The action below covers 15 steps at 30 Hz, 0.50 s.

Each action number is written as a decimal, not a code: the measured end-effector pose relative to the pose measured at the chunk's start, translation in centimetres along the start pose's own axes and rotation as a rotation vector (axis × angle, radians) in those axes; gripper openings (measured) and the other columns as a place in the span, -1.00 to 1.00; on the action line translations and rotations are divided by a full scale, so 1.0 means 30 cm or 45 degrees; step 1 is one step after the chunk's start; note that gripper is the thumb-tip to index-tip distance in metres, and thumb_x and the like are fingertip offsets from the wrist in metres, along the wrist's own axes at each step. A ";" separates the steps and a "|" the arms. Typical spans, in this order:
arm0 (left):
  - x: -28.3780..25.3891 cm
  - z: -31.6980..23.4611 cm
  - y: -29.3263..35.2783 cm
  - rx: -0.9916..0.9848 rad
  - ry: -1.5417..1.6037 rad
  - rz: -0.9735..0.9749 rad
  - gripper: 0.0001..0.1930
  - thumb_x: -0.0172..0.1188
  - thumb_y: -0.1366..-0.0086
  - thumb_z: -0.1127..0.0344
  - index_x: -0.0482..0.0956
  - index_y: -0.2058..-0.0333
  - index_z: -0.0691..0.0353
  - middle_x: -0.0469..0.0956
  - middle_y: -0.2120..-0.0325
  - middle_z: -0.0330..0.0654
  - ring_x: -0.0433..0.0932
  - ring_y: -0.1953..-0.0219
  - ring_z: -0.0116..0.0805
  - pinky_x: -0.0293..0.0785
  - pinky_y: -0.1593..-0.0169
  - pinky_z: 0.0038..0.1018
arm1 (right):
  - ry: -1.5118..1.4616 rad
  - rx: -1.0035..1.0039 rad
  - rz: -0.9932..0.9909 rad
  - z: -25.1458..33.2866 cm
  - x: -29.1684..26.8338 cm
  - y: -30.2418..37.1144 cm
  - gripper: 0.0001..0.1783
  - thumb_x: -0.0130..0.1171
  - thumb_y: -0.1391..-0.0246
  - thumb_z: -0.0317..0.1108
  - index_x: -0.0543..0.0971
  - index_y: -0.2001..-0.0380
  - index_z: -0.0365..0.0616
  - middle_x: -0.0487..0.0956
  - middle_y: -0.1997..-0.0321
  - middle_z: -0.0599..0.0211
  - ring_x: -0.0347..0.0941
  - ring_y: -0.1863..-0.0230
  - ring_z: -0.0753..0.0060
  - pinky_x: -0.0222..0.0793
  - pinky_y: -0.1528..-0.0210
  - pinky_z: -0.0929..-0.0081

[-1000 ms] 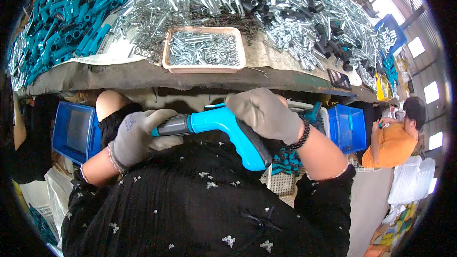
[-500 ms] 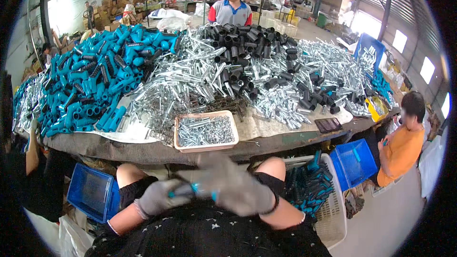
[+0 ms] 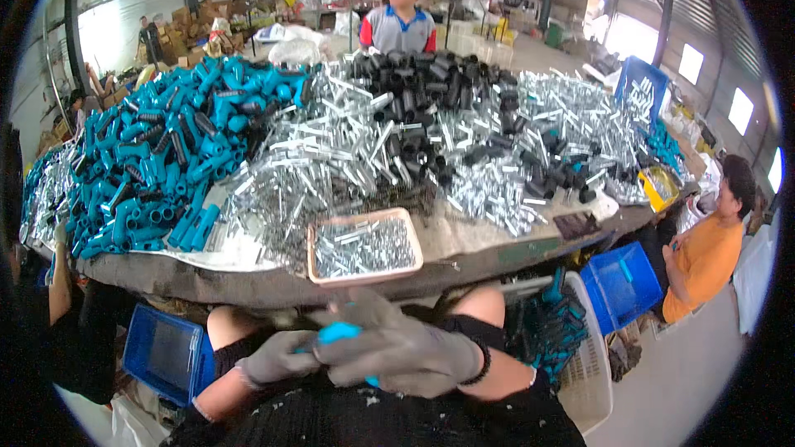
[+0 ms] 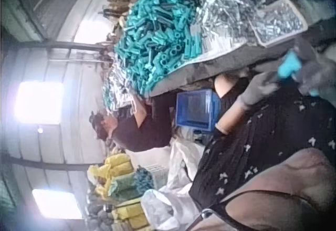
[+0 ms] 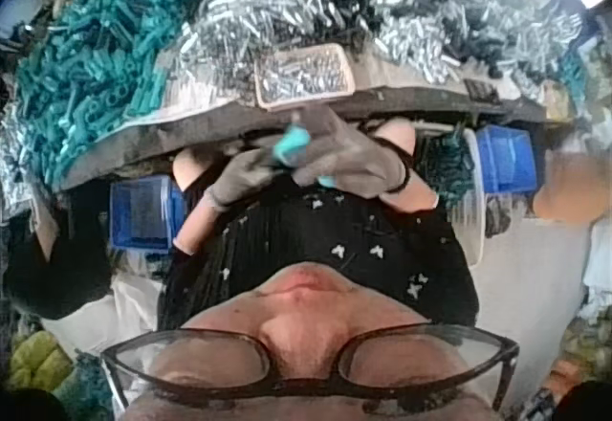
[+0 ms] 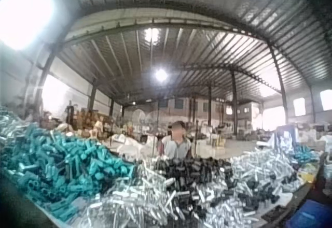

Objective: The person assembles tools by hand, fitting metal rods, springs, and pins into sleeves, then attaching plastic handle casings over the mechanisms.

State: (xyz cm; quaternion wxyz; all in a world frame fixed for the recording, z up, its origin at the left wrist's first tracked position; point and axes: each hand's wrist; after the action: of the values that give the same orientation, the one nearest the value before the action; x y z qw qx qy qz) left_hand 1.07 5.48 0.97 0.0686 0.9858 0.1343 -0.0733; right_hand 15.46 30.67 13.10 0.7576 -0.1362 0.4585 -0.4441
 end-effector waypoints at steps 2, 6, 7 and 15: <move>0.043 -0.016 -0.048 0.257 -0.704 0.044 -0.48 0.36 -0.20 -0.06 0.60 -0.02 0.15 0.65 0.32 0.04 0.66 0.26 -0.03 0.53 0.21 -0.25 | -0.288 0.542 -0.538 -0.064 0.045 0.053 -0.59 -0.11 -0.32 -0.43 0.51 -0.17 -0.20 0.42 -0.34 0.14 0.09 -0.50 0.07 -0.22 -0.51 0.06; -0.034 -0.091 -0.019 0.166 0.341 0.025 -0.61 0.36 -0.19 0.12 0.65 0.16 0.33 0.66 0.31 -0.04 0.65 0.27 -0.19 0.54 0.20 -0.29 | -0.140 0.550 -0.438 -0.119 -0.022 0.149 -0.60 -0.06 -0.32 -0.35 0.53 -0.15 -0.17 0.42 -0.34 0.15 0.09 -0.47 -0.05 -0.21 -0.50 -0.04; -0.100 0.044 -0.045 -0.130 0.250 0.103 -0.64 0.32 -0.24 0.14 0.64 0.13 0.32 0.66 0.26 -0.04 0.64 0.22 -0.28 0.53 0.18 -0.34 | -0.295 0.453 -0.300 -0.063 0.010 0.097 -0.60 -0.05 -0.33 -0.29 0.54 -0.15 -0.15 0.41 -0.35 0.16 0.02 -0.50 -0.11 -0.29 -0.51 -0.14; -0.023 -0.090 -0.047 -0.002 0.351 -0.074 -0.61 0.43 -0.12 0.29 0.64 0.10 0.33 0.68 0.30 -0.26 0.59 0.19 -0.48 0.50 0.07 -0.41 | -0.135 0.424 -0.565 -0.137 0.000 0.176 -0.64 -0.11 -0.40 -0.22 0.59 -0.01 -0.16 0.54 -0.17 0.03 0.40 -0.26 0.02 0.25 -0.28 0.01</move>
State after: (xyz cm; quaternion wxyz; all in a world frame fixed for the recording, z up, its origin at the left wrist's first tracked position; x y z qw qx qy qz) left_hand 0.38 7.05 3.55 0.0481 0.9822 0.1709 0.0610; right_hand 14.99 34.50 7.64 0.6767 -0.1300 0.2978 -0.6607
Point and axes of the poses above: each hand's wrist, its own y-axis away from the middle knuckle, its own x-axis out of the palm, z = x × y
